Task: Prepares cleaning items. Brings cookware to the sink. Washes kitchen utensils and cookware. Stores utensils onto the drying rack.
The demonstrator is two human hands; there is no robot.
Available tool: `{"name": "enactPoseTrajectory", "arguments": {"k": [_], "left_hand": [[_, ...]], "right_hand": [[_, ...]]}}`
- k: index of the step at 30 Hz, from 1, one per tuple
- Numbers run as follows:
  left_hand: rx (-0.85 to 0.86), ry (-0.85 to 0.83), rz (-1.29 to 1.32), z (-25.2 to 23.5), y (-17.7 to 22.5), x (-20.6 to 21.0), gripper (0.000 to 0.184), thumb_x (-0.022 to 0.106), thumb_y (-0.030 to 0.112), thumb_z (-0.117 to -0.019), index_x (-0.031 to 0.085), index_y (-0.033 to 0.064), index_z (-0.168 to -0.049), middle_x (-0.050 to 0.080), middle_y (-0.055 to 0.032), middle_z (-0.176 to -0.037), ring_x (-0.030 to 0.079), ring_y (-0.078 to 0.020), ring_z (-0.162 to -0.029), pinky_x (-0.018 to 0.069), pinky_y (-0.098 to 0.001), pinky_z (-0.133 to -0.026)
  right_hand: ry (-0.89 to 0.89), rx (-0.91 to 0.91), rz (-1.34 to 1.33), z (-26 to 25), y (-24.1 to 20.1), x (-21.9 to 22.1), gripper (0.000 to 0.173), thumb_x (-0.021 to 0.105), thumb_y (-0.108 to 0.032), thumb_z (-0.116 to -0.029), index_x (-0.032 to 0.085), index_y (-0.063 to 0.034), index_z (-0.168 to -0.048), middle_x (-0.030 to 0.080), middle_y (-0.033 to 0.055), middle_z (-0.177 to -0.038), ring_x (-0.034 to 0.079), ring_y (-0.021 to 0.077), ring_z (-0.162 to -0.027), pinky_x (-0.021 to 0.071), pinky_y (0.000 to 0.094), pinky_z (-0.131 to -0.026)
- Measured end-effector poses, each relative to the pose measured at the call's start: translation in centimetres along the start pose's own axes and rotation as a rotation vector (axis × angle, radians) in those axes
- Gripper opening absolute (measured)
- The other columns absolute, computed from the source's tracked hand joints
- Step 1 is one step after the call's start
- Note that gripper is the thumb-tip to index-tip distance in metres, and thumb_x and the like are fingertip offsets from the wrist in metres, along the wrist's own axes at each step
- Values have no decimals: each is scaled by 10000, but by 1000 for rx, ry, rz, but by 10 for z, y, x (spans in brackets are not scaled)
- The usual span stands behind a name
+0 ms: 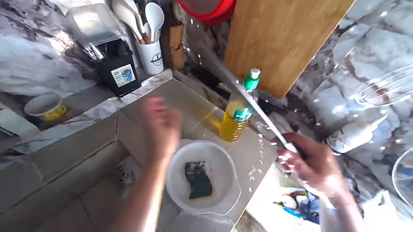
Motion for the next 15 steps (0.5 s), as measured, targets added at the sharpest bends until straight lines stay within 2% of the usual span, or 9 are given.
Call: {"name": "enactPoseTrajectory", "arguments": {"k": [1,2,4,5,6,7,9,12,15], "left_hand": [[-41,-176,91,6,5,49,883,820,230,-862,314,-50,-1528,473,-291,-1467,549,-374,-1291,495,-499,-1040],[-77,-280,172,7,9,94,1112,917,262,-745,241,-17,-1583,385,-296,-1547,471,-397,-1374,439,-530,-1106],[-169,-355,231,7,14,160,1359,996,306,-605,136,88,-1635,324,-238,-1611,424,-373,-1428,399,-569,-1141],[-190,-344,220,5,16,177,1342,993,297,-618,145,108,-1640,331,-225,-1617,414,-379,-1439,367,-604,-1148],[-192,-311,188,3,16,186,1245,967,283,-670,199,102,-1633,373,-225,-1596,441,-382,-1421,378,-604,-1135],[-190,-272,138,1,14,189,1114,925,268,-734,266,92,-1614,441,-224,-1554,498,-373,-1381,419,-576,-1115],[-190,-160,148,-3,5,184,964,894,202,-765,364,46,-1556,550,-235,-1440,582,-358,-1290,477,-530,-1079],[-242,-28,254,-12,-11,157,960,898,144,-761,343,8,-1532,610,-257,-1316,641,-354,-1177,528,-516,-1011],[-272,95,255,-21,-28,122,950,899,134,-771,342,43,-1535,640,-254,-1273,672,-354,-1128,546,-525,-977]], "right_hand": [[55,1,99,0,2,-15,579,517,-513,-1022,692,36,-1082,623,-12,-699,551,-45,-573,499,169,-529],[103,7,200,0,4,-27,591,511,-512,-1023,698,45,-1081,631,19,-691,557,-16,-555,499,193,-516],[171,46,380,1,10,-43,592,500,-498,-1019,705,57,-1056,639,76,-679,568,56,-527,489,255,-494],[187,77,440,2,13,-47,576,505,-468,-1015,704,70,-1056,649,114,-683,581,109,-522,493,301,-492],[190,118,484,3,17,-49,565,505,-448,-1015,701,80,-1063,652,142,-689,593,159,-522,497,344,-494],[185,168,514,5,22,-49,557,498,-431,-1016,698,86,-1074,655,169,-696,607,218,-533,497,403,-503],[160,261,530,9,35,-46,558,467,-417,-1032,689,91,-1097,660,199,-710,632,295,-561,499,492,-528],[73,365,476,9,58,-31,517,445,-375,-1067,669,88,-1125,657,206,-733,649,341,-607,520,547,-583],[-66,396,491,-12,74,-5,463,507,-342,-1068,676,76,-1174,697,276,-847,693,459,-773,520,646,-700]]}}
Point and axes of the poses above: each hand's wrist, its own z-axis away from the middle knuckle, its own x-axis out of the palm, y = z × x, the point moved 4 cm from there along -z, towards the middle knuckle
